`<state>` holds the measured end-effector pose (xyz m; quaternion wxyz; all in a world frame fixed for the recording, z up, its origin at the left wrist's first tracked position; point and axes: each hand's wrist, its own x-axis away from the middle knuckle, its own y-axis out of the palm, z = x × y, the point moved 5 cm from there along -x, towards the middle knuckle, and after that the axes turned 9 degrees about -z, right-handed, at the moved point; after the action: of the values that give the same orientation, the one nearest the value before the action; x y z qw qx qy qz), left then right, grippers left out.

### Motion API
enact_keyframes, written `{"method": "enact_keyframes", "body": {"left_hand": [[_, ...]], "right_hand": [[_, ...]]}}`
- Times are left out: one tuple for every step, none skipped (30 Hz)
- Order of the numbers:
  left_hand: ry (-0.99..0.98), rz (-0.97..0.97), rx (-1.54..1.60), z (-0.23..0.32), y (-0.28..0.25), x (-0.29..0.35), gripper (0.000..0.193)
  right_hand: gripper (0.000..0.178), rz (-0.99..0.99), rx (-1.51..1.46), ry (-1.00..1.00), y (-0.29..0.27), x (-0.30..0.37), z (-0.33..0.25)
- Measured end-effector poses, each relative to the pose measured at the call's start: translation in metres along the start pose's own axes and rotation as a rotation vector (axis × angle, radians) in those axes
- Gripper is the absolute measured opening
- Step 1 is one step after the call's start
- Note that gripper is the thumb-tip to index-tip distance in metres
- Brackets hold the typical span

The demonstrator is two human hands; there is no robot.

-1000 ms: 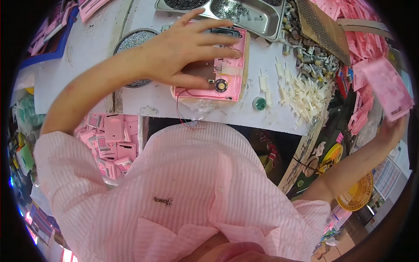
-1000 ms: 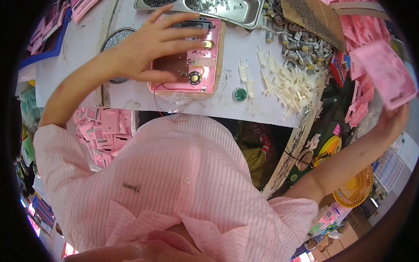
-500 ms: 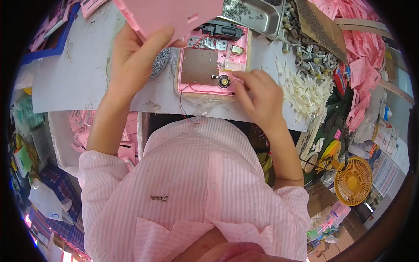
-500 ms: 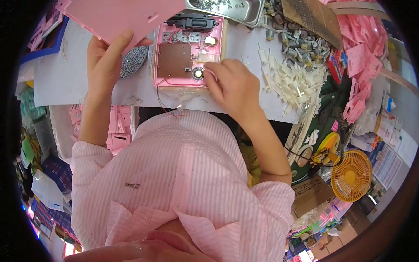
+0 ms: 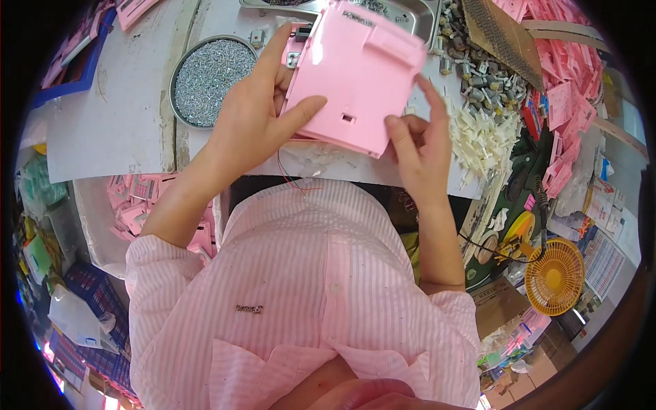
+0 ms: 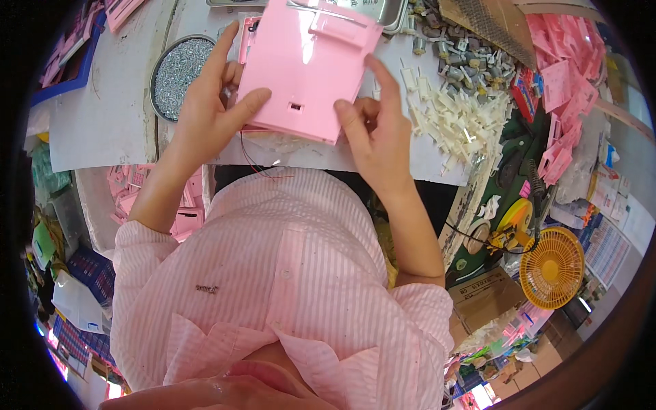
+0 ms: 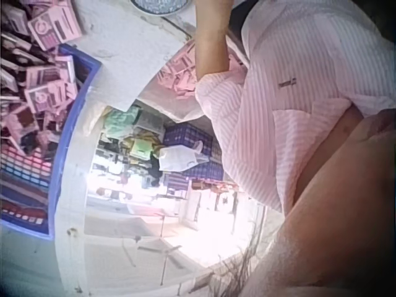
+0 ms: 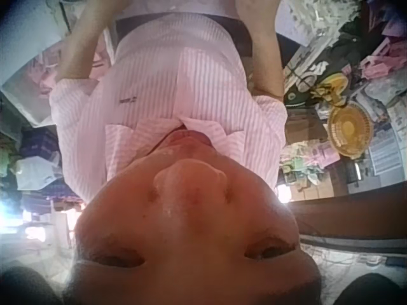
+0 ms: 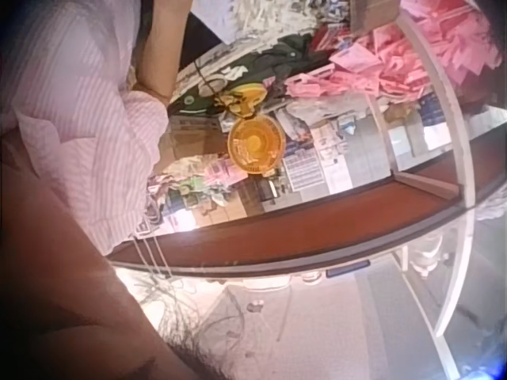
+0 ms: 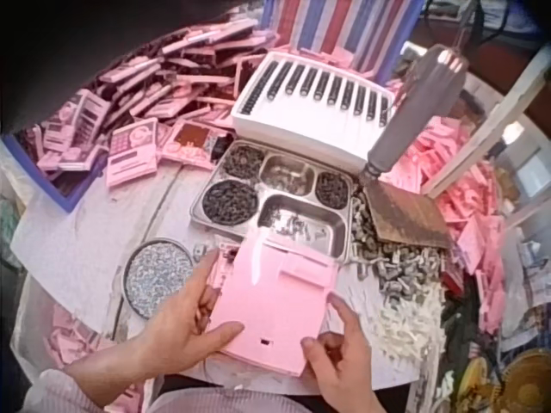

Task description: The recorder is assembling and soldering components into a pink electronic housing at a factory workbench.

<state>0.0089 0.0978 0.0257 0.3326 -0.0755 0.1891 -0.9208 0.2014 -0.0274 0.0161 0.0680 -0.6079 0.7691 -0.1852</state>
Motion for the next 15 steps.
{"method": "enact_keyframes", "body": {"left_hand": [[-0.054,-0.008,-0.172,0.0,-0.001,0.002,0.068],[-0.002,0.033,-0.204,0.0,0.0,0.004,0.069],[0.05,0.075,-0.235,-0.003,0.004,0.005,0.07],[0.102,0.118,-0.267,-0.004,0.005,0.006,0.071],[0.091,0.127,-0.257,-0.008,0.004,0.002,0.071],[0.08,0.137,-0.248,-0.013,0.003,-0.002,0.071],[0.068,0.149,-0.239,-0.016,0.002,-0.003,0.071],[0.045,0.138,-0.236,-0.016,0.0,-0.002,0.071],[0.021,0.128,-0.233,-0.016,-0.001,-0.001,0.071],[-0.003,0.12,-0.23,-0.015,-0.002,0.001,0.071],[-0.027,0.134,-0.249,-0.015,-0.002,0.006,0.068],[-0.051,0.149,-0.269,-0.014,0.0,0.013,0.066],[-0.074,0.164,-0.288,-0.014,0.002,0.019,0.063],[-0.084,0.185,-0.326,-0.014,0.005,0.026,0.06],[-0.093,0.205,-0.364,-0.015,0.01,0.034,0.058]], "right_hand": [[0.055,0.004,0.11,0.027,0.0,0.003,0.005],[0.052,-0.002,0.236,-0.007,0.001,0.001,0.005],[0.05,0.0,0.288,-0.031,0.002,-0.003,0.005],[0.048,0.002,0.339,-0.055,0.003,-0.008,0.004],[0.046,0.008,0.394,-0.078,0.003,-0.014,0.001],[0.041,-0.01,0.443,-0.042,0.003,-0.02,-0.004],[0.041,-0.02,0.453,-0.078,0.005,-0.024,-0.001],[0.04,-0.029,0.465,-0.117,0.006,-0.03,0.002],[0.04,-0.038,0.478,-0.158,0.007,-0.034,0.002],[0.039,-0.056,0.513,-0.188,0.007,-0.036,0.0],[0.038,-0.08,0.542,-0.217,0.009,-0.038,0.0],[0.037,-0.104,0.57,-0.247,0.011,-0.039,0.0],[0.037,-0.1,0.61,-0.284,0.011,-0.039,-0.001],[0.037,-0.098,0.64,-0.32,0.013,-0.039,-0.001],[0.037,-0.096,0.669,-0.356,0.016,-0.038,-0.001]]}}
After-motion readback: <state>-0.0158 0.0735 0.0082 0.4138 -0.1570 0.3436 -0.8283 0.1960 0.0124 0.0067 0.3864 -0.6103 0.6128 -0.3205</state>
